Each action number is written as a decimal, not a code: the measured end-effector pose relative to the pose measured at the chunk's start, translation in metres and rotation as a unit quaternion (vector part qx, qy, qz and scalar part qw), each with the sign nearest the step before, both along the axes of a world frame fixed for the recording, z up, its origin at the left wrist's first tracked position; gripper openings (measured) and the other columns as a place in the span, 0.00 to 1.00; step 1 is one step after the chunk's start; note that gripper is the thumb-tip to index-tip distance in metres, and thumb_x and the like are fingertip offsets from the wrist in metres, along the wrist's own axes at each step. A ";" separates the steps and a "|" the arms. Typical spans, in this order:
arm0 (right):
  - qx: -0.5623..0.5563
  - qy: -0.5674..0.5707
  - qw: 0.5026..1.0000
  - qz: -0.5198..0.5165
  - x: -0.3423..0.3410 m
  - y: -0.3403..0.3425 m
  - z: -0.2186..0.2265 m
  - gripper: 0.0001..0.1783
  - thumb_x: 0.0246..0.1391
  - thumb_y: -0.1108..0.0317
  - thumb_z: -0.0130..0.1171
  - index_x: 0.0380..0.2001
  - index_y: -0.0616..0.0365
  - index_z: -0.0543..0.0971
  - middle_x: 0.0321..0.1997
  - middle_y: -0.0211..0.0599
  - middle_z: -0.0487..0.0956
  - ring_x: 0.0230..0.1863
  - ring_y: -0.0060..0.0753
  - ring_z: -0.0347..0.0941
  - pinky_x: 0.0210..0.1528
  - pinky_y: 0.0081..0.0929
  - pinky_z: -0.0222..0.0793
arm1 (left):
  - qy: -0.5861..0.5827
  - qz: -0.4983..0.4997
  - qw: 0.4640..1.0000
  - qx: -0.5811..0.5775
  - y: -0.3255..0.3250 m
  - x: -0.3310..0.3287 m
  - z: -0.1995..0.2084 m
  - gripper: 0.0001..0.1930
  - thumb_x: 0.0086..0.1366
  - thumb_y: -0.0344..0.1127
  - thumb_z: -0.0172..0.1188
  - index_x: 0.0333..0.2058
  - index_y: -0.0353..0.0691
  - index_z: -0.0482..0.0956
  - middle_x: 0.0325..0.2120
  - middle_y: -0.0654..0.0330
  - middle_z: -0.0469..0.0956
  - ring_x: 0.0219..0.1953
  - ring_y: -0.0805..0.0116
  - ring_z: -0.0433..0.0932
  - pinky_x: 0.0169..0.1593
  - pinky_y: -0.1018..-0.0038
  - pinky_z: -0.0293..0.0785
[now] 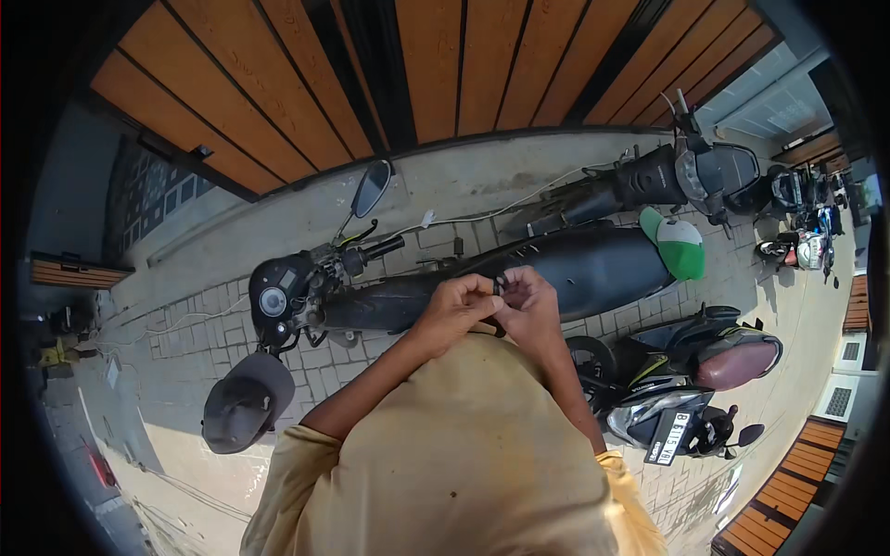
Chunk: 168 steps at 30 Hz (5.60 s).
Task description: The person manipulates wires and a small black electronic component near the handlebars of a motorcycle, using their hands to connect and secure them with tape.
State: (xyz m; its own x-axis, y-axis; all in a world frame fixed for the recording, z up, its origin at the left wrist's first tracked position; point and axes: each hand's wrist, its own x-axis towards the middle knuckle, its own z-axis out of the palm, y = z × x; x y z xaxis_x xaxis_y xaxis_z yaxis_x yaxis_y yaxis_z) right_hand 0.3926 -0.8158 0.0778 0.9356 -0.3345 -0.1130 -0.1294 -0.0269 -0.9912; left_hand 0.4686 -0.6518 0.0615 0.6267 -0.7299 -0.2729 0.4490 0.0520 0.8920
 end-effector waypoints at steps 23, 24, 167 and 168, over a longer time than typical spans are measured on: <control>0.099 0.136 0.912 0.374 0.139 0.179 -0.110 0.02 0.67 0.77 0.66 0.38 0.60 0.82 0.51 0.41 0.86 0.43 0.17 0.78 0.47 0.20 0.77 | 0.076 0.539 0.833 0.102 0.221 -0.017 -0.111 0.04 0.75 0.30 0.64 0.38 0.40 0.79 0.32 0.66 0.84 0.34 0.82 0.78 0.39 0.82 0.72; 0.126 0.147 0.904 0.382 0.143 0.185 -0.112 0.03 0.68 0.77 0.64 0.38 0.59 0.80 0.51 0.40 0.87 0.41 0.17 0.78 0.46 0.21 0.77 | 0.076 0.545 0.830 0.093 0.224 -0.013 -0.113 0.04 0.75 0.28 0.63 0.38 0.39 0.79 0.31 0.66 0.83 0.33 0.82 0.78 0.38 0.82 0.72; -0.294 0.206 0.929 0.086 0.185 0.322 -0.148 0.26 0.54 0.66 0.75 0.53 0.65 0.78 0.32 0.48 0.86 0.37 0.45 0.87 0.41 0.38 0.84 | -0.304 0.066 0.843 0.439 0.319 0.205 -0.120 0.10 0.57 0.32 0.68 0.38 0.37 0.85 0.30 0.53 0.87 0.35 0.54 0.88 0.43 0.61 0.81; -0.239 0.256 0.932 0.092 0.188 0.319 -0.141 0.25 0.55 0.66 0.76 0.52 0.66 0.79 0.32 0.46 0.85 0.35 0.38 0.86 0.35 0.36 0.84 | -0.319 0.060 0.840 0.434 0.321 0.205 -0.119 0.11 0.58 0.33 0.68 0.39 0.38 0.86 0.30 0.53 0.88 0.36 0.52 0.88 0.45 0.60 0.81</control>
